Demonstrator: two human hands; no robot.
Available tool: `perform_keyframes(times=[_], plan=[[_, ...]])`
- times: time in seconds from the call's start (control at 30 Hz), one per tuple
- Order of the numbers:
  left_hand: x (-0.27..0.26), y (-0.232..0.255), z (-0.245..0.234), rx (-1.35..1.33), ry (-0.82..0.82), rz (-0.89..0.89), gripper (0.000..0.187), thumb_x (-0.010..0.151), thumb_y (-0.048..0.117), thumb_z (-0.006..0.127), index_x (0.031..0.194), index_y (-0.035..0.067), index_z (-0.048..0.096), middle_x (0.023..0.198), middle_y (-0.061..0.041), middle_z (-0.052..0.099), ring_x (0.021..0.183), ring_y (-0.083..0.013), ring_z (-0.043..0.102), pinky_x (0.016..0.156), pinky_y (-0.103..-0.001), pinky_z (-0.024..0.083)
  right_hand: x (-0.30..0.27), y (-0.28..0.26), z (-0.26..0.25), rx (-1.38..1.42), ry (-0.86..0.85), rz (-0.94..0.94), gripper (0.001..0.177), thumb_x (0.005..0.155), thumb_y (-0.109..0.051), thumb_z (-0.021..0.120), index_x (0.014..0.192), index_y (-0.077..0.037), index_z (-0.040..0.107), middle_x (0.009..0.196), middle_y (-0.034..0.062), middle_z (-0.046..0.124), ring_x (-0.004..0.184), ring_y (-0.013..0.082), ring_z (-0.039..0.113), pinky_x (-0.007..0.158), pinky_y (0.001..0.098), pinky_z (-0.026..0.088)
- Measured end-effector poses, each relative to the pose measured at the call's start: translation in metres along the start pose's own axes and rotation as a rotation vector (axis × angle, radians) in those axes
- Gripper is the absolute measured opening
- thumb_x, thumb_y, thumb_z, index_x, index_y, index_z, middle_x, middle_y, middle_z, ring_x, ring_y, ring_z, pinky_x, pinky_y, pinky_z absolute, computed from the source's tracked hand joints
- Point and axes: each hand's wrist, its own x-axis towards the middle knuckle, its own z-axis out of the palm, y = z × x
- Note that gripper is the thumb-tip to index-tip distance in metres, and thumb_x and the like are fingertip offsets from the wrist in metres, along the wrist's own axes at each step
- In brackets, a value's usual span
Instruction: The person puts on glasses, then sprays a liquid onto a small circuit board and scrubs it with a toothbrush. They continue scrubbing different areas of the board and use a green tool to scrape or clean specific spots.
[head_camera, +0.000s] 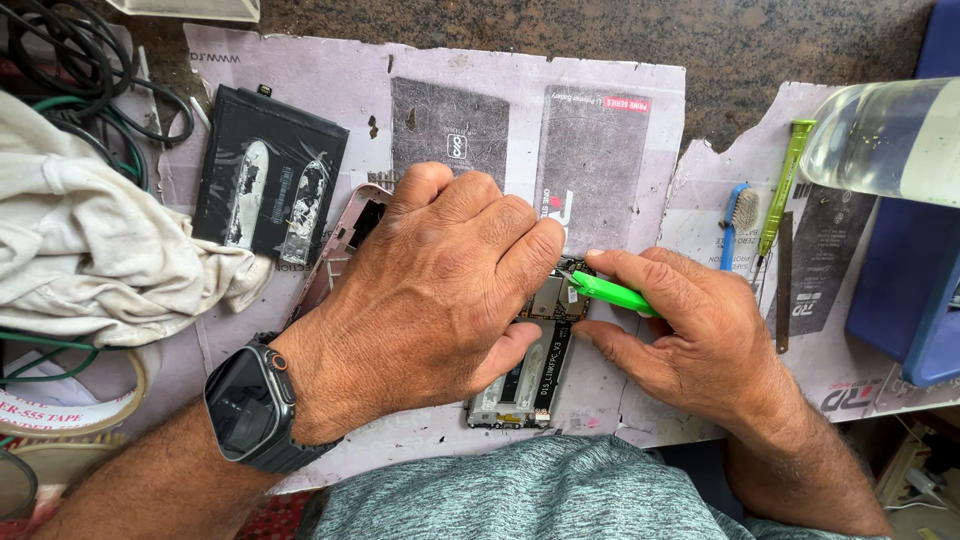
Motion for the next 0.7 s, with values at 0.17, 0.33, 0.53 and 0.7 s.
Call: perform_keyframes(times=[0.17, 0.33, 0.53, 0.7], plan=[[0.0008, -0.0006, -0.0007, 0.013, -0.009, 0.004, 0.061, 0.070, 0.027, 0.086, 0.118, -0.001, 0.061, 0.103, -0.011, 0.061, 0.098, -0.0290, 0.055, 0.087, -0.048, 0.040, -0.0003, -0.0007, -0.0004, -0.006, -0.004, 0.022, 0.059, 0.072, -0.017, 0.090, 0.124, -0.004, 0.065, 0.080, 0.0046, 0.067, 0.056, 0.0115, 0.060, 0.046, 0.0267, 0.047], [-0.0005, -0.0005, -0.0021, 0.002, -0.008, 0.003, 0.048, 0.070, 0.024, 0.085, 0.109, 0.004, 0.064, 0.104, -0.010, 0.061, 0.101, -0.0290, 0.056, 0.089, -0.049, 0.040, -0.0004, -0.0002, 0.0007, -0.014, -0.008, 0.040, 0.059, 0.071, -0.017, 0.091, 0.122, -0.005, 0.065, 0.079, 0.0041, 0.066, 0.055, 0.0113, 0.060, 0.046, 0.0268, 0.046], [-0.0003, -0.0009, -0.0009, 0.018, -0.008, 0.017, 0.043, 0.071, 0.025, 0.084, 0.105, 0.004, 0.067, 0.103, -0.010, 0.060, 0.102, -0.0284, 0.056, 0.090, -0.049, 0.039, -0.0009, -0.0004, 0.0013, -0.008, -0.003, 0.045, 0.058, 0.072, -0.017, 0.091, 0.122, -0.005, 0.065, 0.080, 0.0041, 0.066, 0.055, 0.0113, 0.060, 0.046, 0.0270, 0.046], [-0.0001, -0.0004, -0.0007, 0.033, -0.014, 0.021, 0.042, 0.071, 0.024, 0.084, 0.104, 0.005, 0.067, 0.103, -0.010, 0.060, 0.101, -0.0288, 0.056, 0.090, -0.049, 0.039, -0.0004, -0.0007, 0.0013, -0.003, 0.000, 0.041, 0.057, 0.072, -0.016, 0.090, 0.122, -0.005, 0.065, 0.081, 0.0039, 0.066, 0.056, 0.0110, 0.060, 0.047, 0.0265, 0.047]])
